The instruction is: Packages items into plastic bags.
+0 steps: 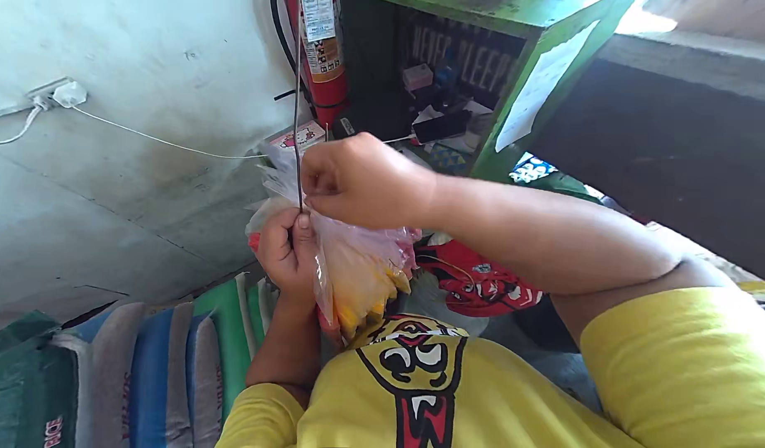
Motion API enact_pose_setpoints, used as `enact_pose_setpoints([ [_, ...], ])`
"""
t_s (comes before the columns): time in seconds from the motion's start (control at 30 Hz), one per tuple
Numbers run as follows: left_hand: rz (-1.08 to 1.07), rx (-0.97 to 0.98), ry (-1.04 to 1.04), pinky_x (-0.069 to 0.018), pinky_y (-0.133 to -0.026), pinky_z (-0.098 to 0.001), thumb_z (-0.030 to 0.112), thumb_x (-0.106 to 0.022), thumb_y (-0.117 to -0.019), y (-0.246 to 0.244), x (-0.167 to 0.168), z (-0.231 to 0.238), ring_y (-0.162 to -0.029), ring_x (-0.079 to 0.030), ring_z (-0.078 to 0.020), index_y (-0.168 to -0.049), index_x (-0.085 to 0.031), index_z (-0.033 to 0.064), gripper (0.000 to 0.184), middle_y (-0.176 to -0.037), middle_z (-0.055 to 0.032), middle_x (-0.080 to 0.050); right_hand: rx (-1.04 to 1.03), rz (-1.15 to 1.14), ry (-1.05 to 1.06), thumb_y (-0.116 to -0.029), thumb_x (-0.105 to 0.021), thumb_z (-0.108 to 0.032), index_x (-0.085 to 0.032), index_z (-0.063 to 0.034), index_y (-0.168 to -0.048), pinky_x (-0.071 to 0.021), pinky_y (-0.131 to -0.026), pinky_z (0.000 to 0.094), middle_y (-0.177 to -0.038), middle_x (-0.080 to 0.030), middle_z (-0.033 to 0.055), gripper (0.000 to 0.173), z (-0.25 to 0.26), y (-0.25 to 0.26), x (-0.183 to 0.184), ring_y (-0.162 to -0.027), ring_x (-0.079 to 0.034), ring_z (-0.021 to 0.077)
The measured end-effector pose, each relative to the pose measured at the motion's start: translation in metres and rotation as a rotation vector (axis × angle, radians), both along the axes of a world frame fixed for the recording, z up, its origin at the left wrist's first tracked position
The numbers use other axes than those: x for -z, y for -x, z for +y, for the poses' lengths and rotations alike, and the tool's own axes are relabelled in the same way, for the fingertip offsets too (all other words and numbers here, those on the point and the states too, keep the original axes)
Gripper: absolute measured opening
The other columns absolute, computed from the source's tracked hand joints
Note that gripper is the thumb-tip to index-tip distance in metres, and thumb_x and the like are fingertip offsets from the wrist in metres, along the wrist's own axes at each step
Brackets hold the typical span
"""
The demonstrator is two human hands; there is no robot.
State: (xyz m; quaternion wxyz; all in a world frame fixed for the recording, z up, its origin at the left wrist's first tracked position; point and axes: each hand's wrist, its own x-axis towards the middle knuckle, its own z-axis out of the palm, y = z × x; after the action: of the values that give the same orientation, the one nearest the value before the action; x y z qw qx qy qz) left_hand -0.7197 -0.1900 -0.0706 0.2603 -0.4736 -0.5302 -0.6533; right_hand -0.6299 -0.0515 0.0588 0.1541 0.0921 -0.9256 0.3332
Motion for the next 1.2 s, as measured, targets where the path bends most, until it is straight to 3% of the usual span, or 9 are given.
enact_pose_setpoints([
  [0.2,0.05,0.082,-0.032,-0.0514,-0.076,-0.0113,0.022,-0.056,-0.1067,0.008,0.003,-0.013,-0.084,-0.06,0.0091,-0.107,-0.067,0.017,0.012,-0.094,0.0159,-0.064,-0.244,0.154,0.799,-0.1063,-0.039,-0.012,-0.062,-0.0093,-0.103,-0.0614,-0.078,0.0291,-0.098,-0.076,0.0022,0.023,0.054,0.009,0.03,-0.091,-0.074,0.0109],
  [0.3,0.04,0.098,-0.02,-0.0519,-0.077,-0.0134,0.02,-0.056,-0.1067,0.012,0.007,-0.018,-0.085,-0.06,0.0069,-0.109,-0.067,0.0151,0.012,-0.095,0.0139,-0.065,-0.199,0.362,0.473,-0.1021,-0.054,-0.03,-0.046,0.0044,-0.15,-0.0333,-0.123,0.0422,-0.157,-0.044,0.0221,0.06,0.023,0.028,0.114,-0.149,-0.039,0.0292],
  [0.4,0.058,0.05,0.058,-0.0503,-0.076,-0.0107,0.027,-0.055,-0.1074,0.013,0.01,-0.03,-0.085,-0.06,0.0102,-0.108,-0.066,0.0192,0.014,-0.095,0.0176,-0.065,-0.275,0.268,0.523,-0.0997,-0.037,-0.062,-0.023,0.0075,-0.16,-0.0113,-0.13,0.0492,-0.17,-0.01,0.0259,0.093,0.004,0.018,0.146,-0.16,-0.006,0.0352],
  [0.47,0.067,0.02,0.094,-0.0495,-0.076,-0.0112,0.029,-0.055,-0.1072,0.016,0.014,-0.04,-0.085,-0.059,0.0101,-0.106,-0.067,0.0181,0.016,-0.093,0.0176,-0.065,-0.203,0.212,0.741,-0.1011,-0.044,-0.053,-0.031,0.0091,-0.156,-0.0244,-0.127,0.0429,-0.169,-0.019,0.0238,0.084,0.015,0.017,0.159,-0.157,-0.022,0.0281],
  [0.57,0.07,-0.033,0.125,-0.0487,-0.079,-0.011,0.029,-0.054,-0.1075,0.015,0.012,-0.055,-0.086,-0.059,0.0114,-0.102,-0.066,0.0162,0.019,-0.091,0.0179,-0.064,0.425,0.085,0.685,-0.1009,-0.062,-0.026,-0.06,0.0034,-0.136,-0.0382,-0.118,0.047,-0.152,-0.049,0.0225,0.046,0.057,0.028,0.21,-0.144,-0.044,0.0314],
  [0.73,0.086,-0.101,0.145,-0.0488,-0.08,-0.0103,0.026,-0.053,-0.1076,0.011,0.005,-0.07,-0.087,-0.059,0.0123,-0.101,-0.066,0.0129,0.02,-0.09,0.0177,-0.065,1.285,-0.278,0.334,-0.0795,-0.084,-0.034,-0.031,0.0006,-0.157,-0.0303,-0.112,0.0709,-0.157,-0.033,0.034,0.1,0.143,0.009,0.27,-0.145,-0.033,0.0533],
  [0.9,0.084,-0.134,0.134,-0.0494,-0.081,-0.011,0.024,-0.055,-0.1065,0.011,0.011,-0.073,-0.088,-0.06,0.0113,-0.103,-0.067,0.0135,0.016,-0.093,0.0173,-0.066,1.139,-0.512,0.181,-0.103,-0.057,-0.031,-0.072,-0.0096,-0.125,-0.0343,-0.107,0.0736,-0.132,-0.065,0.0236,0.034,0.177,0.005,0.272,-0.13,-0.055,0.0461],
  [1.03,0.074,-0.13,0.103,-0.0496,-0.08,-0.0109,0.026,-0.056,-0.1065,0.012,0.012,-0.07,-0.087,-0.06,0.0109,-0.102,-0.068,0.0144,0.017,-0.092,0.0171,-0.066,0.956,-0.346,0.063,-0.1106,-0.04,-0.021,-0.058,-0.002,-0.136,-0.0497,-0.099,0.0642,-0.138,-0.056,0.0296,0.036,0.179,0.033,0.214,-0.124,-0.059,0.0484],
  [1.2,0.055,-0.117,0.034,-0.0514,-0.076,-0.0117,0.027,-0.058,-0.1058,0.01,0.016,-0.06,-0.083,-0.061,0.0094,-0.101,-0.068,0.0158,0.016,-0.09,0.0166,-0.067,0.568,-0.212,-0.007,-0.1102,-0.043,-0.026,-0.056,0.0067,-0.125,-0.0501,-0.096,0.06,-0.113,-0.066,0.0276,0.038,0.168,0.062,0.114,-0.109,-0.066,0.0419],
])
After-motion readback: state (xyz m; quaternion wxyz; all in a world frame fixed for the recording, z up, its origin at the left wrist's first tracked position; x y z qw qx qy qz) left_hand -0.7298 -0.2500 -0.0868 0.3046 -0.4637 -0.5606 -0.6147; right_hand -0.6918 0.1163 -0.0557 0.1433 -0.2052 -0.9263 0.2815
